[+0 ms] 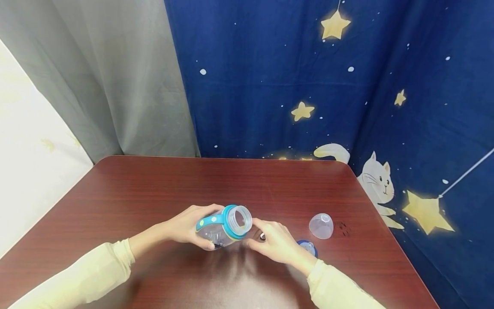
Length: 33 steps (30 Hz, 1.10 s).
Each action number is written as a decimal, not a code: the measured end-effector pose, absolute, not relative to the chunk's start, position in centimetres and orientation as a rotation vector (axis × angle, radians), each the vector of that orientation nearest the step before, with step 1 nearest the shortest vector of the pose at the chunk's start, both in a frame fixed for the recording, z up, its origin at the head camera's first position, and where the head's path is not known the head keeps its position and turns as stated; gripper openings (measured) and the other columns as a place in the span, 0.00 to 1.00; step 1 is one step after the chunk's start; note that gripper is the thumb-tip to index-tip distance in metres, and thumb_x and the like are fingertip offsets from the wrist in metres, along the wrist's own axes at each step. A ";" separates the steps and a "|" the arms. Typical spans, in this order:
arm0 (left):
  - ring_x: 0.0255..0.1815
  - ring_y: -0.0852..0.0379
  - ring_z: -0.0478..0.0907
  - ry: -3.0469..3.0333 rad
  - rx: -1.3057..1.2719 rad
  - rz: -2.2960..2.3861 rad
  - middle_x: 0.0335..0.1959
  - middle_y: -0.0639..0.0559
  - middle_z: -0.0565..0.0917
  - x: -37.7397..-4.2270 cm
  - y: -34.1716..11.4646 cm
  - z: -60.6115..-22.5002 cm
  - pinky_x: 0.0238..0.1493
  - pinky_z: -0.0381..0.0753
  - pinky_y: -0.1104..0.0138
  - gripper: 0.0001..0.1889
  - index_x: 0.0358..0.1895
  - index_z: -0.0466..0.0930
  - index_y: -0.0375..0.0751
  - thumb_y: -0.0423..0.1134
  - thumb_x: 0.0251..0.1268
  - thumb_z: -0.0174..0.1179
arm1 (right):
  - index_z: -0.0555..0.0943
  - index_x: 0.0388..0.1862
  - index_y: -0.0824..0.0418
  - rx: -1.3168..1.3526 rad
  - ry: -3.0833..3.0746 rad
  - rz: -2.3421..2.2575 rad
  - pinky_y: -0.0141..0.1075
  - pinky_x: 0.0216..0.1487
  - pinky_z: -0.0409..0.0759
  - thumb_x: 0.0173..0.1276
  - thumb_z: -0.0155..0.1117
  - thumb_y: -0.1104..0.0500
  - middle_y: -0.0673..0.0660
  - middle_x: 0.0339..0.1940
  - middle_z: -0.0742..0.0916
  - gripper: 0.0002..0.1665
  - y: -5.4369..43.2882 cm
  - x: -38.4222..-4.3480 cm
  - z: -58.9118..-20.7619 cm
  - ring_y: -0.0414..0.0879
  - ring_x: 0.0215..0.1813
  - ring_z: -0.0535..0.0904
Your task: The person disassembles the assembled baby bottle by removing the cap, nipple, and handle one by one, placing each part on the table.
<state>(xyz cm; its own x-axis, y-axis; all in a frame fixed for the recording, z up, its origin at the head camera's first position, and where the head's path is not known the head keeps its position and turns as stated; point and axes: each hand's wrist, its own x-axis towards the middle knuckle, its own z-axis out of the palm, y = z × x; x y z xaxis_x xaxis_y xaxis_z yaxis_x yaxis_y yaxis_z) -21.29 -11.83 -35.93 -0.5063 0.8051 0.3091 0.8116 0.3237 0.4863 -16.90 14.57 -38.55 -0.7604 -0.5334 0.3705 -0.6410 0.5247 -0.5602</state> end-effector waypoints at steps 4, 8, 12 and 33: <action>0.34 0.68 0.73 -2.545 -1.561 -0.957 0.38 0.64 0.76 -21.3 -11.8 -36.0 0.34 0.72 0.73 0.38 0.56 0.63 0.51 0.61 0.39 0.65 | 0.75 0.36 0.48 0.990 -2.609 1.075 0.33 0.28 0.76 0.51 0.65 0.60 0.37 0.24 0.79 0.13 14.4 -16.8 -38.4 0.32 0.28 0.76; 0.35 0.68 0.73 -2.542 -1.561 -0.965 0.38 0.64 0.76 -21.2 -11.9 -36.0 0.33 0.72 0.73 0.38 0.56 0.64 0.51 0.61 0.40 0.64 | 0.75 0.35 0.49 0.989 -2.596 1.098 0.30 0.27 0.75 0.52 0.64 0.61 0.38 0.24 0.79 0.12 14.4 -16.9 -38.6 0.32 0.27 0.76; 0.34 0.69 0.73 -2.535 -1.560 -0.971 0.38 0.65 0.76 -21.2 -11.8 -36.0 0.33 0.73 0.73 0.37 0.56 0.64 0.51 0.60 0.39 0.65 | 0.76 0.34 0.52 1.015 -2.553 1.149 0.30 0.26 0.75 0.52 0.63 0.63 0.40 0.24 0.80 0.10 14.4 -17.0 -38.6 0.33 0.27 0.76; 0.35 0.68 0.73 -2.524 -1.574 -0.980 0.38 0.64 0.76 -21.2 -11.9 -36.1 0.34 0.72 0.73 0.37 0.56 0.64 0.51 0.60 0.40 0.65 | 0.79 0.34 0.61 0.995 -2.479 1.289 0.32 0.27 0.76 0.53 0.62 0.71 0.49 0.23 0.83 0.10 13.9 -16.4 -37.3 0.39 0.25 0.78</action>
